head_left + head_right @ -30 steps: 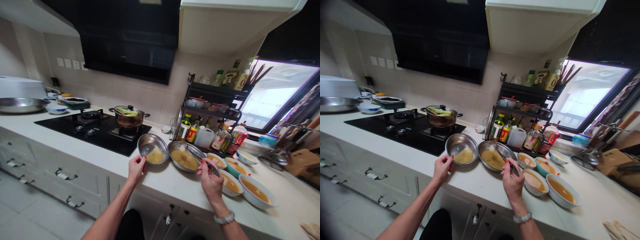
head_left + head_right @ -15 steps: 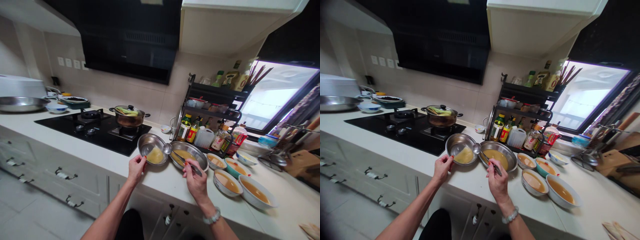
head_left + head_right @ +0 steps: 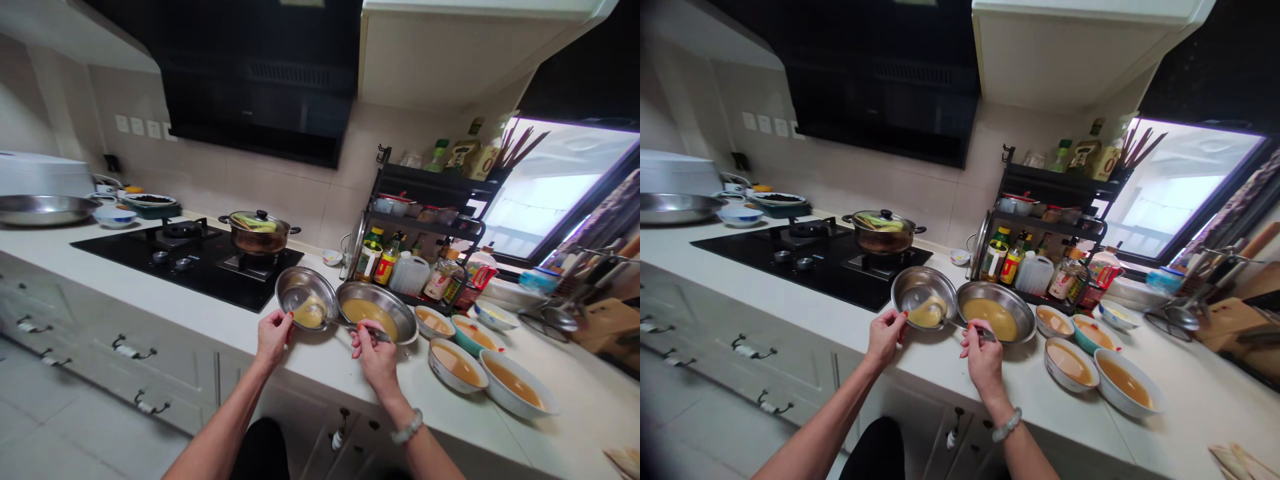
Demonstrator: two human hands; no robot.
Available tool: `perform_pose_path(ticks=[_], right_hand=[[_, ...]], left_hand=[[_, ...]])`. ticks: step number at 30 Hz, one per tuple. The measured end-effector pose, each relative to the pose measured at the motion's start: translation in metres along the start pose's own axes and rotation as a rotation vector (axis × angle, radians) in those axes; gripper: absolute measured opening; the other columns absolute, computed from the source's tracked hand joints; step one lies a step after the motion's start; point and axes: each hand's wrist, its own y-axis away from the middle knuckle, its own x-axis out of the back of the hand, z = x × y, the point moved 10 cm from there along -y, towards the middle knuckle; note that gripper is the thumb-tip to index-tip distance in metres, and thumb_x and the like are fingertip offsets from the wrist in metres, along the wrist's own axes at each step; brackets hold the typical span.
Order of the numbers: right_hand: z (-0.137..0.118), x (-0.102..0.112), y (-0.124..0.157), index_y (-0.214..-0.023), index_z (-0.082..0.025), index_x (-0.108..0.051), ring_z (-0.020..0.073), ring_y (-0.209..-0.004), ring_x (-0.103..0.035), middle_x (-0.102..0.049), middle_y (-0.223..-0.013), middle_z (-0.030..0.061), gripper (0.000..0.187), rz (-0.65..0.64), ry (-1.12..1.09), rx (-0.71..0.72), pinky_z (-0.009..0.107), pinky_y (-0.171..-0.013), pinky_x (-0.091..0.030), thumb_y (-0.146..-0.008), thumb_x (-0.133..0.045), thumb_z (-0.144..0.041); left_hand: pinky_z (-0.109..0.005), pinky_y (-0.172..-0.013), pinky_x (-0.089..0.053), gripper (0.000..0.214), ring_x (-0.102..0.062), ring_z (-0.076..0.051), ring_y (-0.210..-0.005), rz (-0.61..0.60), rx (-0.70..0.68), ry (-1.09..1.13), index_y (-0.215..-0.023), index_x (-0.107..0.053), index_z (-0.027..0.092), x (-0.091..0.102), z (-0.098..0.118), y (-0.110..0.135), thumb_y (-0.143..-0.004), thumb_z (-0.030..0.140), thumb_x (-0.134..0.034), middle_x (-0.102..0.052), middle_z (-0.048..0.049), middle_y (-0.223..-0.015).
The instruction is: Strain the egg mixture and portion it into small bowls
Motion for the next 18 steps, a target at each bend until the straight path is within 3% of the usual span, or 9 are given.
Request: perform_pose_path(ticks=[2,10,18], right_hand=[[0.005,0.004,-0.003,-0.086,-0.018,-0.058,0.0125,-0.039,-0.056,-0.057,-0.049,-0.0049,0.031,0.050,-0.060,-0.044,0.030,-0.057,-0.056,-0.079,-0.062,-0.048],[0.011,0.015,-0.008,-0.083,-0.018,-0.054,0.0145,-0.042,-0.058,-0.060,-0.048,-0.0027,0.039,0.179,-0.238,-0.170,0.023,-0.041,-0.047,-0.068,-0.072,-0.048],[-0.003,0.038,-0.016,-0.085,-0.016,-0.056,0.0122,-0.042,-0.056,-0.062,-0.052,-0.0012,0.039,0.280,-0.323,-0.186,0.019,-0.036,-0.041,-0.063,-0.076,-0.040]], left_hand=[[-0.019,-0.036,-0.028,0.033,-0.036,-0.007,-0.034,0.001,0.000,-0.003,-0.050,-0.046,0.020,0.001,-0.001,0.000,-0.072,0.039,-0.063,-0.046,0.0066,-0.037],[-0.019,-0.036,-0.028,0.033,-0.036,-0.007,-0.034,-0.002,0.003,0.001,-0.050,-0.047,0.019,0.000,0.001,0.001,-0.072,0.038,-0.063,-0.046,0.0063,-0.038],[-0.019,-0.035,-0.028,0.033,-0.036,-0.007,-0.034,0.009,0.018,0.014,-0.050,-0.045,0.020,0.000,0.002,0.001,-0.070,0.037,-0.063,-0.047,0.0064,-0.038]])
